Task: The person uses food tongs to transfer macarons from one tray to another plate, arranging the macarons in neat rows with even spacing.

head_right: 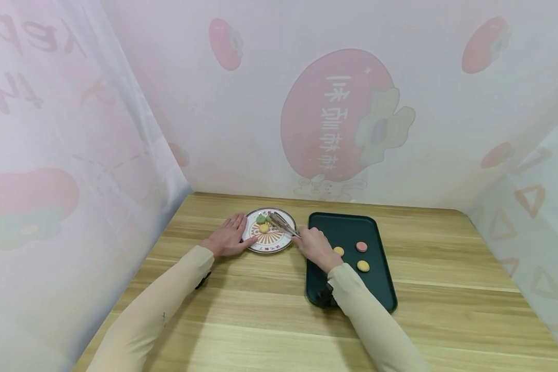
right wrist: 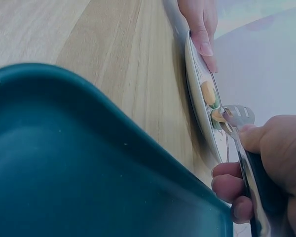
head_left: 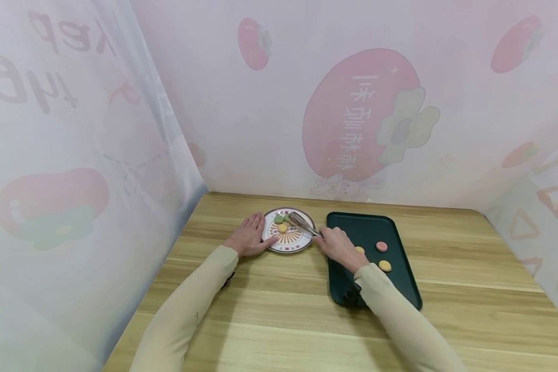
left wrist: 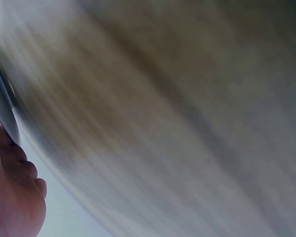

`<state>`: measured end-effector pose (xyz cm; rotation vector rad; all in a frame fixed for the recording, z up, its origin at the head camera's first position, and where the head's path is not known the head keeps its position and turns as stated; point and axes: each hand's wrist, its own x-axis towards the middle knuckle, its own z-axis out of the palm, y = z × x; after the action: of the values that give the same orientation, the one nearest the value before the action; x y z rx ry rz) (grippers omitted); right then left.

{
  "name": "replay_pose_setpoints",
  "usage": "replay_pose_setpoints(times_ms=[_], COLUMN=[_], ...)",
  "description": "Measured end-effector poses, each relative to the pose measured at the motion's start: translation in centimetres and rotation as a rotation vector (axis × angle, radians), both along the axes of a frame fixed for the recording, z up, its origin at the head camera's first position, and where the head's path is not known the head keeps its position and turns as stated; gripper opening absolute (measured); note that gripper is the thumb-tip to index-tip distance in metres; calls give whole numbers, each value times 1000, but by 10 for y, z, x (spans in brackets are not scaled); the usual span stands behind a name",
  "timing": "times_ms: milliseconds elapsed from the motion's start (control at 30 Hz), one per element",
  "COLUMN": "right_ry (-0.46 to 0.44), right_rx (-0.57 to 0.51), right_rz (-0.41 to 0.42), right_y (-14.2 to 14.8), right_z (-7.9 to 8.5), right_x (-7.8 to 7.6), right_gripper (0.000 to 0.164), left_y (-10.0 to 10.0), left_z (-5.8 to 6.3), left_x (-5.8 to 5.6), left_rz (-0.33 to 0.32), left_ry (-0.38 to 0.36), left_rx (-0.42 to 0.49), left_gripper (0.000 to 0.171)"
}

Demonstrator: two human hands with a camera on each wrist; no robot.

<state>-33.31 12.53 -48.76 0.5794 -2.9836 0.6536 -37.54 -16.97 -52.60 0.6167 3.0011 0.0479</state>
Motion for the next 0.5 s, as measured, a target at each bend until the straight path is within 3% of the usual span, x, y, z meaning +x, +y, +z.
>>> replay_pose_setpoints(times_ms=[500], right_ry=[-39], right_rx=[-24], right_rz=[-20], right_y=[-4], right_z=[0], right_x=[3], right_gripper=[25], left_y=[0], left_z=[1], left_x=[2], left_rz=[-7], left_ry=[-6], left_rx=[-22], left_gripper=[99])
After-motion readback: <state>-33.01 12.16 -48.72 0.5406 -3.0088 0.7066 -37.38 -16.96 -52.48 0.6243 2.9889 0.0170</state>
